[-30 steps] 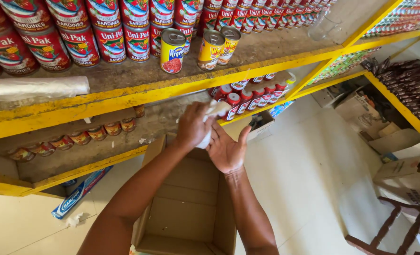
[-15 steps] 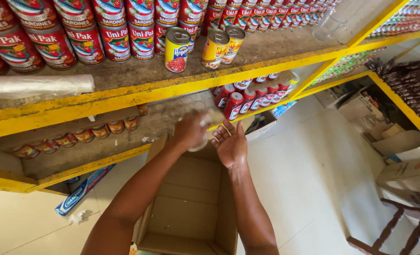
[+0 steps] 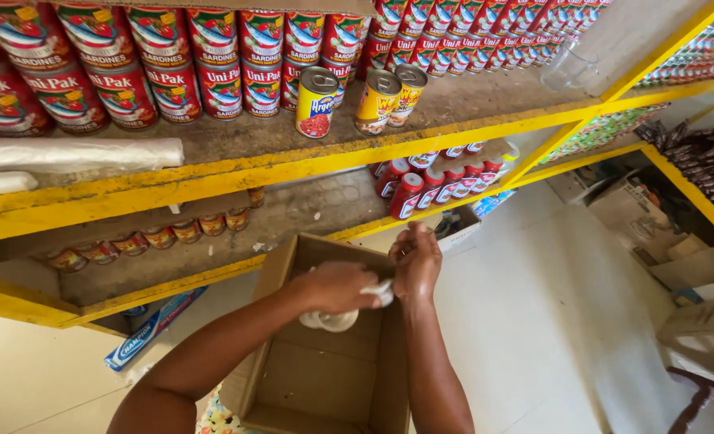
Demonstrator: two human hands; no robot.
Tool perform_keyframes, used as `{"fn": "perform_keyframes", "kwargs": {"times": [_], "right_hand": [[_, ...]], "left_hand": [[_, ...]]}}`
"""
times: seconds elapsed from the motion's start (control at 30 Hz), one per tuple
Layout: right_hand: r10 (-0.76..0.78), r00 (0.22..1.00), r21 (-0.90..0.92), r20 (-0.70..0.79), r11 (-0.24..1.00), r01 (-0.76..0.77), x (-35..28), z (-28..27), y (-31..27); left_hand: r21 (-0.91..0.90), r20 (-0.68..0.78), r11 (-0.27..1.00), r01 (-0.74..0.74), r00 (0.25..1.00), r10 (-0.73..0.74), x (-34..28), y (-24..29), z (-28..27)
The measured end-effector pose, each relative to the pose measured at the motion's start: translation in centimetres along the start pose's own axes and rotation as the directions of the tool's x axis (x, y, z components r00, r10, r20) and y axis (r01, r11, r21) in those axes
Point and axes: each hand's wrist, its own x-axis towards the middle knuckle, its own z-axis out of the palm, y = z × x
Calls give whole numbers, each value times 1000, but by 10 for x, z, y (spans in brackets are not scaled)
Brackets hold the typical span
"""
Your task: Wiping dust off canned goods with a cloth and organizing them on shelves and into a box.
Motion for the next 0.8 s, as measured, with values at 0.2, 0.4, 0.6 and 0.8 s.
{"fn": "perform_keyframes", "kwargs": {"times": [0.2,0.4,0.6,0.8], "right_hand": [[-73,954,-458,292,865,206,-26,-19,-1],[-225,912,-568,342,724,391,-37,-51,-2],[1,649,-111,761,986,128,-54,-76,20],[327,920,-674,218,732,-100,-72,-103,-6]], "left_hand": [[87,36,990,-108,994,105,-24,-3,17],[-89,-136,989,-115,985,102,-56,2,-7],[-112,-569,932,-344,792,224,-27,17,17],[-382,-467,780,-495,832,299,-36,24,33]]}}
